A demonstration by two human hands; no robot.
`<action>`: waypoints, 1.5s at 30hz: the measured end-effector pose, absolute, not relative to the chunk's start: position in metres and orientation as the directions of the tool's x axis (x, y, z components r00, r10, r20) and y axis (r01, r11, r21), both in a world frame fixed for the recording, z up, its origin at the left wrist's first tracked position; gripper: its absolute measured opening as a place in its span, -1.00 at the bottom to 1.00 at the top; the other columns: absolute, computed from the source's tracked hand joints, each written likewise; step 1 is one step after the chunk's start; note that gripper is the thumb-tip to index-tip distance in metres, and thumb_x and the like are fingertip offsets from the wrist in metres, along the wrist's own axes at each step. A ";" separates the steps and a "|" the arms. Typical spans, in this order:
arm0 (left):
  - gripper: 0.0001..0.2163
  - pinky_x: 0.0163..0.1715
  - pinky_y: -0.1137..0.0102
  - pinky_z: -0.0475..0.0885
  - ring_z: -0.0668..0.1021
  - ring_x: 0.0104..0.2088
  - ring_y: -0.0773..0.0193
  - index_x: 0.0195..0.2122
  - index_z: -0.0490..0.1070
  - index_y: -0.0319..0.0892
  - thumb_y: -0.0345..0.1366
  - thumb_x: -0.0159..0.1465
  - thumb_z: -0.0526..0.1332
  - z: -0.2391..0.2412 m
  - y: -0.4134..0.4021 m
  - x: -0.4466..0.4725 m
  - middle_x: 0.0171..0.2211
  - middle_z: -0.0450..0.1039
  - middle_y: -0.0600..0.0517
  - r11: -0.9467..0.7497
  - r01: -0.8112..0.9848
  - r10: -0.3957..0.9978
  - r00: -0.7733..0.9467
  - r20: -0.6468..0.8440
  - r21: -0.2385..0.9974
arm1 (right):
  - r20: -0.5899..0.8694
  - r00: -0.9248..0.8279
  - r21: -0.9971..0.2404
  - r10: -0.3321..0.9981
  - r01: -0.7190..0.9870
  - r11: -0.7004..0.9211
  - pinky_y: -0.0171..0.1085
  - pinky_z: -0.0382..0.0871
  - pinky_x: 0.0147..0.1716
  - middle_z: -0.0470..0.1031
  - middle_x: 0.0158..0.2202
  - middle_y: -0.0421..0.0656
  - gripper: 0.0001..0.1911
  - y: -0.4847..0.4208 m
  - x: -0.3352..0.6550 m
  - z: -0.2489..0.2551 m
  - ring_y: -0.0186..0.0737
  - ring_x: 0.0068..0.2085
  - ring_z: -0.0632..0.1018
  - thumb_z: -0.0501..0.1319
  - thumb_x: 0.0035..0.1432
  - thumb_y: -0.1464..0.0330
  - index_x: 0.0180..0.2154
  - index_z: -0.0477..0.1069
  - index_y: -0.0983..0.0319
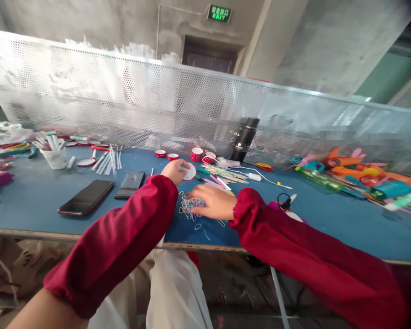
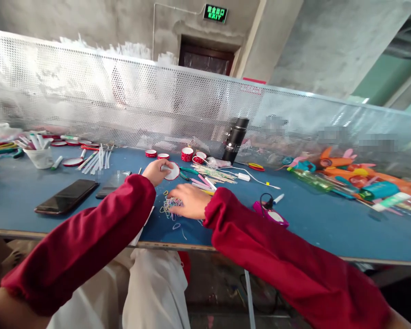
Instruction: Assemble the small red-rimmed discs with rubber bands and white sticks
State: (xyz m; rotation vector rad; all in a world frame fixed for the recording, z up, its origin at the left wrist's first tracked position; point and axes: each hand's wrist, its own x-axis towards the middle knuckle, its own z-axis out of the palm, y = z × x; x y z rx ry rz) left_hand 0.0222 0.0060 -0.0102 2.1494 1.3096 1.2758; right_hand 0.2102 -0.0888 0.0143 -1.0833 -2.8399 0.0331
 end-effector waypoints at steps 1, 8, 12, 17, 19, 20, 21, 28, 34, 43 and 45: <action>-0.83 -0.19 0.34 0.42 0.51 -0.30 0.24 -0.25 0.50 -0.18 -0.38 0.12 0.21 -0.009 0.005 0.022 -0.28 0.53 0.00 -0.527 0.550 0.831 0.174 0.528 0.648 | 0.082 -0.754 -0.042 0.652 0.651 0.758 -0.01 0.22 0.18 0.38 0.14 0.03 -0.41 -0.084 0.205 0.009 0.06 0.16 0.39 0.27 0.14 0.05 0.13 0.38 0.17; -0.84 -0.18 0.35 0.43 0.52 -0.28 0.24 -0.25 0.50 -0.18 -0.38 0.13 0.22 -0.008 0.003 0.021 -0.27 0.54 -0.01 -0.484 0.574 0.853 0.144 0.501 0.660 | 0.042 -0.800 -0.116 0.599 0.591 0.798 -0.02 0.13 0.25 0.30 0.25 0.01 -0.44 -0.058 0.199 -0.025 0.03 0.25 0.33 0.20 0.21 0.04 0.16 0.39 0.15; -0.82 -0.17 0.36 0.42 0.52 -0.27 0.24 -0.23 0.51 -0.18 -0.39 0.13 0.22 -0.010 0.007 0.022 -0.25 0.53 -0.01 -0.532 0.554 0.830 0.192 0.523 0.641 | 0.077 -0.845 -0.154 0.529 0.514 0.844 -0.09 0.25 0.18 0.50 0.08 -0.06 -0.63 -0.062 0.228 -0.012 -0.11 0.12 0.46 0.17 0.27 0.23 0.07 0.47 0.15; -0.82 -0.19 0.36 0.42 0.52 -0.28 0.24 -0.24 0.51 -0.19 -0.40 0.12 0.22 -0.008 0.004 0.024 -0.27 0.53 -0.01 -0.517 0.552 0.843 0.195 0.501 0.654 | 0.155 -0.757 -0.206 0.635 0.604 0.770 -0.07 0.26 0.14 0.50 0.07 -0.06 -0.63 -0.085 0.266 0.023 -0.10 0.09 0.48 0.21 0.22 0.18 0.03 0.49 0.14; -0.82 -0.20 0.36 0.42 0.50 -0.32 0.26 -0.24 0.52 -0.19 -0.40 0.12 0.23 -0.008 0.002 0.025 -0.29 0.53 0.00 -0.511 0.556 0.848 0.203 0.489 0.655 | 0.054 -0.703 -0.245 0.709 0.679 0.692 -0.16 0.38 -0.02 0.58 -0.12 -0.11 -0.73 -0.100 0.279 0.033 -0.14 -0.09 0.56 0.19 0.22 0.20 -0.15 0.56 0.16; -0.82 -0.22 0.36 0.41 0.50 -0.34 0.26 -0.25 0.52 -0.19 -0.39 0.12 0.23 -0.008 0.002 0.026 -0.30 0.52 0.01 -0.512 0.557 0.848 0.207 0.487 0.654 | -0.022 -0.670 -0.241 0.742 0.724 0.646 -0.20 0.40 -0.13 0.60 -0.22 -0.13 -0.76 -0.107 0.284 0.036 -0.17 -0.19 0.57 0.19 0.21 0.21 -0.24 0.58 0.17; -0.83 -0.23 0.36 0.41 0.49 -0.35 0.27 -0.25 0.52 -0.19 -0.38 0.12 0.23 -0.008 0.002 0.026 -0.31 0.52 0.01 -0.513 0.557 0.848 0.212 0.486 0.653 | -0.102 -0.636 -0.222 0.765 0.764 0.606 -0.23 0.40 -0.21 0.59 -0.30 -0.14 -0.77 -0.113 0.288 0.037 -0.19 -0.28 0.56 0.19 0.20 0.23 -0.31 0.57 0.18; -0.83 -0.26 0.37 0.38 0.48 -0.38 0.27 -0.26 0.53 -0.17 -0.37 0.10 0.23 -0.010 0.001 0.025 -0.38 0.50 0.04 -0.514 0.567 0.847 0.220 0.483 0.643 | -0.061 -0.652 -0.128 0.756 0.756 0.642 -0.18 0.37 -0.04 0.55 -0.16 -0.08 -0.81 -0.123 0.281 0.018 -0.14 -0.12 0.53 0.18 0.17 0.38 -0.20 0.54 0.21; -0.83 -0.29 0.39 0.37 0.48 -0.38 0.26 -0.28 0.52 -0.17 -0.36 0.10 0.22 -0.011 -0.001 0.023 -0.38 0.51 0.04 -0.502 0.567 0.855 0.212 0.473 0.653 | 0.052 -0.738 -0.097 0.673 0.667 0.739 -0.16 0.36 -0.01 0.55 -0.11 -0.06 -0.72 -0.142 0.245 0.020 -0.13 -0.07 0.52 0.14 0.26 0.35 -0.04 0.53 0.19; -0.82 -0.25 0.37 0.38 0.47 -0.37 0.28 -0.26 0.52 -0.19 -0.37 0.11 0.22 -0.009 0.000 0.027 -0.35 0.50 0.02 -0.523 0.565 0.844 0.236 0.482 0.638 | 0.024 -0.676 0.028 0.737 0.737 0.675 -0.16 0.37 -0.12 0.58 -0.17 -0.04 -0.53 -0.141 0.251 0.009 -0.11 -0.15 0.55 0.00 0.31 0.43 0.20 0.36 0.13; -0.82 -0.25 0.38 0.38 0.47 -0.37 0.28 -0.25 0.52 -0.20 -0.38 0.11 0.22 -0.008 -0.001 0.027 -0.34 0.51 0.02 -0.521 0.567 0.846 0.239 0.477 0.638 | 0.067 -0.694 -0.033 0.716 0.716 0.697 -0.17 0.36 -0.10 0.58 -0.15 -0.07 -0.57 -0.141 0.256 0.010 -0.13 -0.13 0.55 0.02 0.32 0.41 0.14 0.43 0.13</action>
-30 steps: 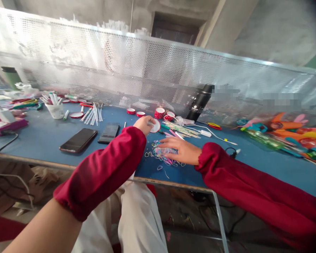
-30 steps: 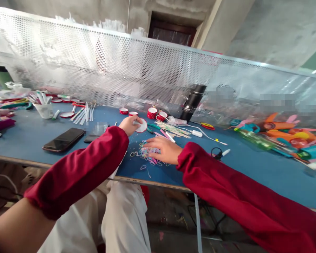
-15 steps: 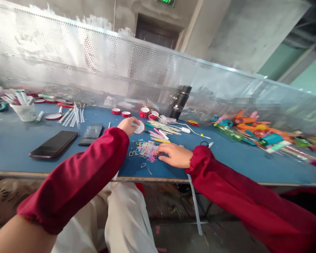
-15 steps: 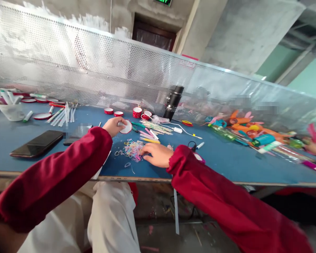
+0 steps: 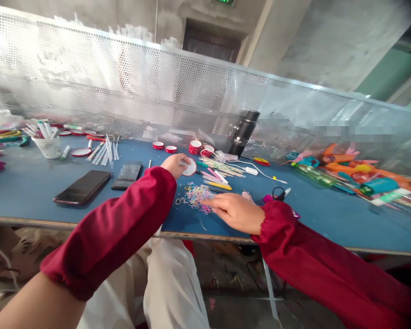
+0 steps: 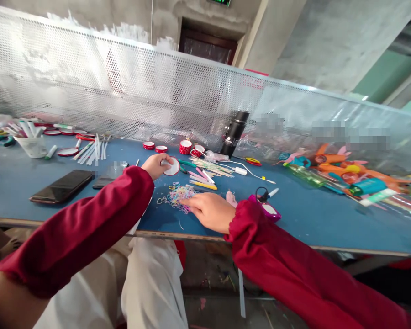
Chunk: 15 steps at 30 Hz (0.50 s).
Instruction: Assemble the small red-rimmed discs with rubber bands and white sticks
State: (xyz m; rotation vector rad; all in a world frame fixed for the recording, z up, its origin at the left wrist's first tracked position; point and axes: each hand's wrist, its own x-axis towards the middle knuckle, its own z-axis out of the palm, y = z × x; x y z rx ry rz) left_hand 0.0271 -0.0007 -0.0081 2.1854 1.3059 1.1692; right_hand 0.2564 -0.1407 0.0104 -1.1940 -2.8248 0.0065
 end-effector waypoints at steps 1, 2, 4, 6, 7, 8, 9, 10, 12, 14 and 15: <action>-0.81 -0.25 0.38 0.38 0.47 -0.36 0.28 -0.25 0.53 -0.20 -0.38 0.10 0.22 -0.008 -0.001 0.027 -0.33 0.51 0.02 -0.522 0.567 0.846 0.245 0.474 0.638 | 0.074 -0.714 -0.069 0.696 0.693 0.718 -0.19 0.36 -0.10 0.58 -0.16 -0.08 -0.61 -0.142 0.259 0.010 -0.14 -0.13 0.55 0.04 0.31 0.40 0.08 0.48 0.13; -0.81 -0.25 0.39 0.39 0.47 -0.36 0.29 -0.25 0.53 -0.20 -0.39 0.10 0.22 -0.007 -0.002 0.028 -0.33 0.51 0.02 -0.523 0.566 0.846 0.252 0.470 0.637 | 0.064 -0.736 -0.104 0.674 0.666 0.738 -0.21 0.37 -0.11 0.58 -0.19 -0.09 -0.65 -0.145 0.261 0.009 -0.17 -0.14 0.56 0.06 0.31 0.39 0.02 0.53 0.13; -0.81 -0.25 0.39 0.38 0.47 -0.37 0.29 -0.25 0.53 -0.20 -0.40 0.10 0.22 -0.007 -0.002 0.028 -0.33 0.52 0.02 -0.524 0.567 0.846 0.259 0.467 0.635 | 0.003 -0.772 -0.155 0.636 0.628 0.763 -0.27 0.37 -0.19 0.58 -0.26 -0.12 -0.68 -0.149 0.265 0.007 -0.22 -0.21 0.57 0.09 0.30 0.38 -0.04 0.57 0.11; -0.81 -0.26 0.40 0.37 0.47 -0.37 0.29 -0.25 0.53 -0.20 -0.40 0.10 0.22 -0.007 -0.002 0.029 -0.33 0.52 0.03 -0.522 0.571 0.847 0.256 0.467 0.633 | -0.009 -0.759 -0.131 0.651 0.646 0.752 -0.28 0.37 -0.23 0.58 -0.30 -0.14 -0.68 -0.151 0.269 0.005 -0.23 -0.26 0.57 0.12 0.29 0.39 -0.02 0.56 0.09; -0.81 -0.27 0.40 0.37 0.47 -0.37 0.29 -0.25 0.53 -0.21 -0.40 0.10 0.23 -0.008 -0.001 0.029 -0.33 0.52 0.03 -0.518 0.574 0.848 0.251 0.466 0.634 | 0.018 -0.738 -0.098 0.675 0.670 0.736 -0.27 0.37 -0.22 0.58 -0.29 -0.13 -0.68 -0.150 0.271 0.005 -0.22 -0.26 0.57 0.13 0.28 0.39 -0.01 0.55 0.09; -0.82 -0.28 0.40 0.36 0.47 -0.37 0.29 -0.25 0.53 -0.21 -0.40 0.10 0.23 -0.008 -0.001 0.028 -0.33 0.52 0.03 -0.516 0.575 0.849 0.247 0.467 0.635 | 0.058 -0.715 -0.065 0.697 0.694 0.717 -0.25 0.36 -0.21 0.58 -0.28 -0.13 -0.68 -0.149 0.272 0.005 -0.21 -0.24 0.56 0.14 0.28 0.39 -0.01 0.55 0.09; -0.82 -0.28 0.40 0.35 0.46 -0.38 0.29 -0.25 0.53 -0.21 -0.39 0.10 0.23 -0.008 0.000 0.028 -0.33 0.51 0.03 -0.517 0.574 0.849 0.247 0.468 0.635 | 0.100 -0.698 -0.044 0.709 0.709 0.704 -0.24 0.36 -0.19 0.57 -0.26 -0.12 -0.69 -0.148 0.273 0.006 -0.20 -0.23 0.56 0.15 0.27 0.38 -0.01 0.55 0.09; -0.82 -0.29 0.40 0.35 0.46 -0.38 0.30 -0.26 0.52 -0.21 -0.39 0.10 0.23 -0.009 0.000 0.027 -0.33 0.51 0.03 -0.519 0.572 0.847 0.246 0.471 0.635 | 0.136 -0.694 -0.037 0.706 0.709 0.704 -0.24 0.35 -0.18 0.57 -0.25 -0.12 -0.71 -0.147 0.273 0.007 -0.20 -0.22 0.55 0.16 0.27 0.36 -0.03 0.55 0.10; -0.82 -0.29 0.40 0.34 0.45 -0.39 0.30 -0.26 0.53 -0.20 -0.39 0.10 0.23 -0.009 0.001 0.027 -0.35 0.50 0.03 -0.525 0.567 0.844 0.251 0.474 0.635 | 0.184 -0.727 -0.042 0.661 0.666 0.745 -0.24 0.35 -0.16 0.56 -0.23 -0.12 -0.77 -0.146 0.270 0.008 -0.20 -0.19 0.54 0.18 0.27 0.33 -0.09 0.57 0.14; -0.82 -0.30 0.39 0.33 0.44 -0.40 0.30 -0.26 0.53 -0.21 -0.39 0.10 0.23 -0.009 0.000 0.026 -0.36 0.49 0.04 -0.527 0.565 0.843 0.257 0.472 0.634 | 0.203 -0.786 -0.006 0.584 0.596 0.803 -0.24 0.34 -0.15 0.56 -0.22 -0.12 -0.81 -0.148 0.264 0.005 -0.19 -0.17 0.52 0.21 0.27 0.32 -0.15 0.57 0.17; -0.82 -0.30 0.39 0.33 0.44 -0.40 0.30 -0.26 0.53 -0.21 -0.39 0.10 0.23 -0.009 -0.001 0.027 -0.37 0.49 0.04 -0.527 0.565 0.844 0.256 0.472 0.635 | 0.198 -0.816 0.042 0.543 0.561 0.827 -0.24 0.33 -0.15 0.55 -0.23 -0.12 -0.83 -0.149 0.260 0.003 -0.19 -0.17 0.51 0.21 0.27 0.33 -0.16 0.56 0.18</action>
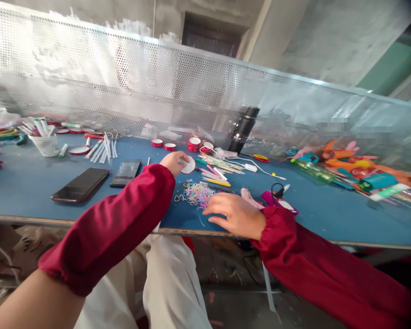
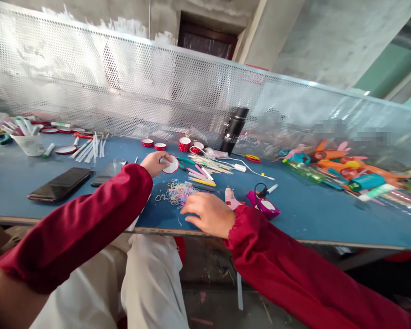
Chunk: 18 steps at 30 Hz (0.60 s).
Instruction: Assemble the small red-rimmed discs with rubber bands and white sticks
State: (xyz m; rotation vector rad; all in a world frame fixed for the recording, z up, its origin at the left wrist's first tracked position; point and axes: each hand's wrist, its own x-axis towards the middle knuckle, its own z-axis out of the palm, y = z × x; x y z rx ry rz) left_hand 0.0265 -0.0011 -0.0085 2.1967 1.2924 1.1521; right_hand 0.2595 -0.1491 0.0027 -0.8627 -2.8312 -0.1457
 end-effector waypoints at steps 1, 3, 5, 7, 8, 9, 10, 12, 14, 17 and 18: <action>-0.82 -0.29 0.39 0.33 0.43 -0.40 0.30 -0.26 0.53 -0.22 -0.40 0.10 0.23 -0.008 -0.002 0.027 -0.38 0.48 0.04 -0.526 0.566 0.844 0.254 0.473 0.635 | 0.183 -0.845 0.107 0.503 0.526 0.844 -0.23 0.31 -0.18 0.55 -0.24 -0.12 -0.84 -0.150 0.255 0.000 -0.19 -0.18 0.50 0.20 0.27 0.35 -0.17 0.55 0.19; -0.83 -0.29 0.39 0.33 0.43 -0.41 0.31 -0.27 0.52 -0.22 -0.40 0.09 0.23 -0.008 -0.003 0.027 -0.39 0.48 0.04 -0.526 0.566 0.843 0.250 0.476 0.635 | 0.144 -0.888 0.271 0.437 0.460 0.846 -0.22 0.25 -0.27 0.53 -0.31 -0.13 -0.83 -0.151 0.247 -0.007 -0.19 -0.24 0.48 0.16 0.29 0.41 -0.18 0.53 0.20; -0.83 -0.29 0.40 0.33 0.42 -0.42 0.31 -0.27 0.52 -0.22 -0.41 0.09 0.23 -0.008 -0.004 0.027 -0.40 0.47 0.05 -0.528 0.565 0.842 0.250 0.479 0.634 | 0.114 -0.922 0.415 0.371 0.383 0.825 -0.21 0.16 -0.34 0.49 -0.38 -0.14 -0.81 -0.150 0.240 -0.012 -0.21 -0.31 0.43 0.11 0.31 0.45 -0.24 0.52 0.23; -0.83 -0.30 0.40 0.33 0.42 -0.42 0.31 -0.28 0.53 -0.22 -0.40 0.09 0.23 -0.008 -0.003 0.027 -0.42 0.46 0.05 -0.532 0.563 0.840 0.257 0.478 0.632 | 0.081 -0.952 0.495 0.294 0.294 0.818 -0.21 0.08 -0.38 0.45 -0.41 -0.14 -0.78 -0.147 0.236 -0.015 -0.23 -0.35 0.38 0.09 0.32 0.46 -0.32 0.49 0.26; -0.83 -0.30 0.40 0.33 0.41 -0.42 0.31 -0.28 0.53 -0.22 -0.40 0.09 0.23 -0.008 -0.003 0.027 -0.42 0.46 0.05 -0.534 0.562 0.839 0.261 0.478 0.631 | 0.064 -0.964 0.513 0.257 0.253 0.820 -0.21 0.05 -0.39 0.44 -0.42 -0.14 -0.76 -0.146 0.235 -0.015 -0.24 -0.36 0.36 0.08 0.32 0.46 -0.35 0.47 0.26; -0.83 -0.30 0.40 0.32 0.41 -0.42 0.31 -0.28 0.53 -0.22 -0.40 0.09 0.23 -0.008 -0.003 0.027 -0.42 0.46 0.05 -0.535 0.562 0.839 0.265 0.476 0.630 | 0.048 -0.972 0.518 0.231 0.222 0.826 -0.21 0.03 -0.39 0.44 -0.42 -0.14 -0.76 -0.146 0.235 -0.013 -0.25 -0.36 0.35 0.08 0.32 0.46 -0.38 0.45 0.26; -0.83 -0.31 0.40 0.32 0.41 -0.42 0.31 -0.28 0.53 -0.22 -0.40 0.09 0.23 -0.008 -0.003 0.027 -0.42 0.46 0.05 -0.535 0.563 0.839 0.267 0.474 0.630 | 0.036 -0.974 0.513 0.222 0.209 0.833 -0.21 0.02 -0.39 0.43 -0.42 -0.14 -0.75 -0.147 0.236 -0.011 -0.26 -0.37 0.34 0.08 0.32 0.46 -0.40 0.43 0.26; -0.83 -0.31 0.40 0.31 0.41 -0.42 0.31 -0.27 0.53 -0.22 -0.40 0.09 0.23 -0.008 -0.003 0.028 -0.41 0.46 0.05 -0.528 0.567 0.843 0.262 0.470 0.632 | 0.031 -0.963 0.474 0.269 0.251 0.844 -0.20 0.03 -0.38 0.44 -0.41 -0.14 -0.77 -0.154 0.241 -0.003 -0.25 -0.36 0.35 0.10 0.30 0.45 -0.41 0.42 0.26; -0.82 -0.31 0.40 0.31 0.42 -0.42 0.31 -0.27 0.53 -0.23 -0.40 0.09 0.23 -0.007 -0.003 0.028 -0.40 0.46 0.04 -0.523 0.568 0.847 0.257 0.466 0.636 | 0.023 -0.920 0.383 0.391 0.369 0.847 -0.20 0.07 -0.36 0.46 -0.39 -0.13 -0.81 -0.168 0.252 0.007 -0.23 -0.33 0.38 0.14 0.26 0.41 -0.40 0.45 0.25; -0.82 -0.31 0.41 0.32 0.42 -0.41 0.31 -0.27 0.53 -0.23 -0.39 0.09 0.24 -0.008 -0.002 0.029 -0.40 0.46 0.04 -0.530 0.557 0.844 0.268 0.465 0.639 | -0.118 -0.811 0.129 0.573 0.560 0.818 -0.24 0.12 -0.36 0.49 -0.44 -0.19 -0.82 -0.193 0.272 0.020 -0.25 -0.35 0.42 0.22 0.21 0.35 -0.44 0.51 0.19; -0.82 -0.31 0.41 0.32 0.42 -0.41 0.31 -0.27 0.53 -0.22 -0.38 0.09 0.24 -0.008 -0.001 0.029 -0.40 0.47 0.04 -0.535 0.554 0.840 0.274 0.468 0.638 | -0.206 -0.786 0.047 0.583 0.587 0.808 -0.26 0.13 -0.38 0.50 -0.47 -0.22 -0.84 -0.199 0.278 0.024 -0.28 -0.38 0.43 0.26 0.18 0.34 -0.45 0.54 0.16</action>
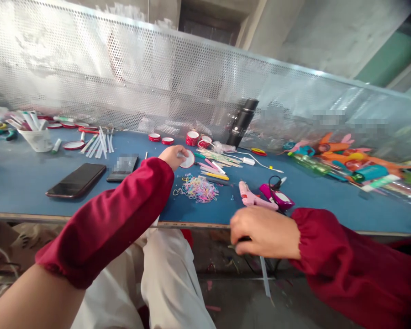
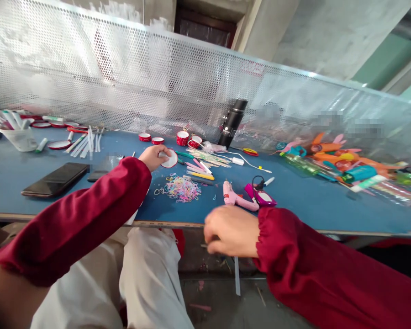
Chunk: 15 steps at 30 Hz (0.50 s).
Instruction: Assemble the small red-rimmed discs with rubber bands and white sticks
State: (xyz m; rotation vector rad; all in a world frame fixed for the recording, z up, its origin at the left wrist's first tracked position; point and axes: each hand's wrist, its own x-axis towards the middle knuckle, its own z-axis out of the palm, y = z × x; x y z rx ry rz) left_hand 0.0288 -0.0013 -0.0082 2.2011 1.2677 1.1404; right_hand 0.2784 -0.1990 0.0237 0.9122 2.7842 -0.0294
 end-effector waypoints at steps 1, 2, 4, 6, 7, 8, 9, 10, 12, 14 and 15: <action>-0.82 -0.31 0.40 0.32 0.42 -0.41 0.31 -0.27 0.53 -0.22 -0.38 0.08 0.24 -0.009 0.000 0.029 -0.40 0.47 0.04 -0.540 0.552 0.837 0.277 0.471 0.635 | -0.246 -0.764 0.004 0.596 0.614 0.789 -0.27 0.16 -0.37 0.52 -0.45 -0.22 -0.84 -0.204 0.283 0.026 -0.28 -0.37 0.45 0.26 0.17 0.36 -0.45 0.56 0.15; -0.82 -0.32 0.40 0.31 0.42 -0.42 0.31 -0.27 0.53 -0.22 -0.37 0.08 0.24 -0.010 0.000 0.029 -0.40 0.47 0.04 -0.543 0.552 0.836 0.279 0.474 0.633 | -0.251 -0.755 -0.017 0.606 0.630 0.777 -0.27 0.19 -0.35 0.54 -0.40 -0.22 -0.83 -0.206 0.287 0.028 -0.27 -0.34 0.48 0.25 0.18 0.40 -0.43 0.57 0.14; -0.82 -0.34 0.41 0.31 0.41 -0.43 0.31 -0.27 0.53 -0.22 -0.35 0.09 0.24 -0.012 0.002 0.028 -0.40 0.47 0.04 -0.544 0.552 0.835 0.277 0.476 0.632 | -0.191 -0.750 -0.005 0.633 0.645 0.764 -0.26 0.24 -0.25 0.56 -0.28 -0.19 -0.77 -0.203 0.290 0.031 -0.24 -0.24 0.51 0.18 0.21 0.47 -0.37 0.59 0.13; -0.82 -0.36 0.41 0.31 0.41 -0.44 0.32 -0.27 0.52 -0.21 -0.34 0.09 0.23 -0.012 0.002 0.027 -0.40 0.48 0.04 -0.536 0.555 0.840 0.274 0.468 0.636 | -0.116 -0.742 0.027 0.660 0.662 0.749 -0.24 0.27 -0.16 0.56 -0.23 -0.16 -0.76 -0.193 0.290 0.034 -0.21 -0.18 0.51 0.14 0.25 0.46 -0.31 0.59 0.13; -0.82 -0.37 0.41 0.30 0.41 -0.45 0.32 -0.27 0.52 -0.21 -0.34 0.09 0.23 -0.012 0.002 0.027 -0.40 0.47 0.04 -0.530 0.560 0.843 0.271 0.464 0.637 | -0.091 -0.727 0.047 0.680 0.679 0.732 -0.24 0.28 -0.14 0.56 -0.24 -0.15 -0.77 -0.186 0.290 0.035 -0.20 -0.17 0.51 0.14 0.27 0.42 -0.30 0.58 0.15; -0.82 -0.37 0.41 0.31 0.41 -0.45 0.32 -0.27 0.52 -0.21 -0.34 0.09 0.22 -0.012 0.001 0.026 -0.41 0.47 0.05 -0.526 0.566 0.846 0.268 0.462 0.635 | -0.072 -0.701 0.072 0.709 0.706 0.705 -0.24 0.29 -0.13 0.56 -0.25 -0.14 -0.78 -0.177 0.290 0.036 -0.19 -0.17 0.52 0.14 0.28 0.38 -0.29 0.57 0.16; -0.81 -0.37 0.41 0.31 0.41 -0.45 0.31 -0.27 0.52 -0.21 -0.33 0.09 0.22 -0.011 0.000 0.026 -0.42 0.47 0.05 -0.524 0.571 0.846 0.267 0.461 0.631 | -0.057 -0.664 0.106 0.746 0.739 0.665 -0.23 0.30 -0.13 0.57 -0.24 -0.14 -0.78 -0.169 0.290 0.036 -0.18 -0.16 0.53 0.14 0.28 0.36 -0.27 0.57 0.17; -0.81 -0.36 0.41 0.31 0.41 -0.44 0.31 -0.27 0.53 -0.20 -0.33 0.08 0.23 -0.010 -0.001 0.026 -0.42 0.47 0.05 -0.525 0.575 0.846 0.267 0.462 0.628 | -0.048 -0.613 0.156 0.789 0.775 0.612 -0.23 0.31 -0.15 0.57 -0.22 -0.13 -0.79 -0.160 0.292 0.035 -0.17 -0.15 0.54 0.14 0.28 0.36 -0.26 0.56 0.17; -0.81 -0.36 0.41 0.32 0.41 -0.44 0.30 -0.28 0.53 -0.20 -0.32 0.08 0.23 -0.009 -0.002 0.026 -0.44 0.46 0.05 -0.533 0.572 0.841 0.276 0.466 0.623 | -0.042 -0.496 0.287 0.867 0.825 0.486 -0.22 0.32 -0.21 0.57 -0.21 -0.10 -0.84 -0.145 0.296 0.032 -0.12 -0.16 0.55 0.19 0.22 0.39 -0.24 0.56 0.18; -0.81 -0.36 0.41 0.32 0.40 -0.44 0.30 -0.28 0.53 -0.20 -0.31 0.08 0.23 -0.009 -0.003 0.027 -0.46 0.45 0.05 -0.544 0.566 0.835 0.287 0.470 0.620 | -0.041 -0.436 0.419 0.899 0.809 0.412 -0.20 0.32 -0.26 0.58 -0.23 -0.04 -0.87 -0.133 0.301 0.027 -0.04 -0.16 0.56 0.24 0.13 0.43 -0.27 0.57 0.21; -0.81 -0.37 0.41 0.31 0.40 -0.45 0.31 -0.28 0.53 -0.20 -0.31 0.08 0.22 -0.009 -0.003 0.028 -0.46 0.45 0.06 -0.545 0.566 0.834 0.288 0.471 0.618 | -0.041 -0.435 0.467 0.900 0.787 0.402 -0.19 0.31 -0.27 0.57 -0.24 -0.01 -0.87 -0.129 0.303 0.025 -0.01 -0.16 0.56 0.26 0.10 0.46 -0.30 0.57 0.22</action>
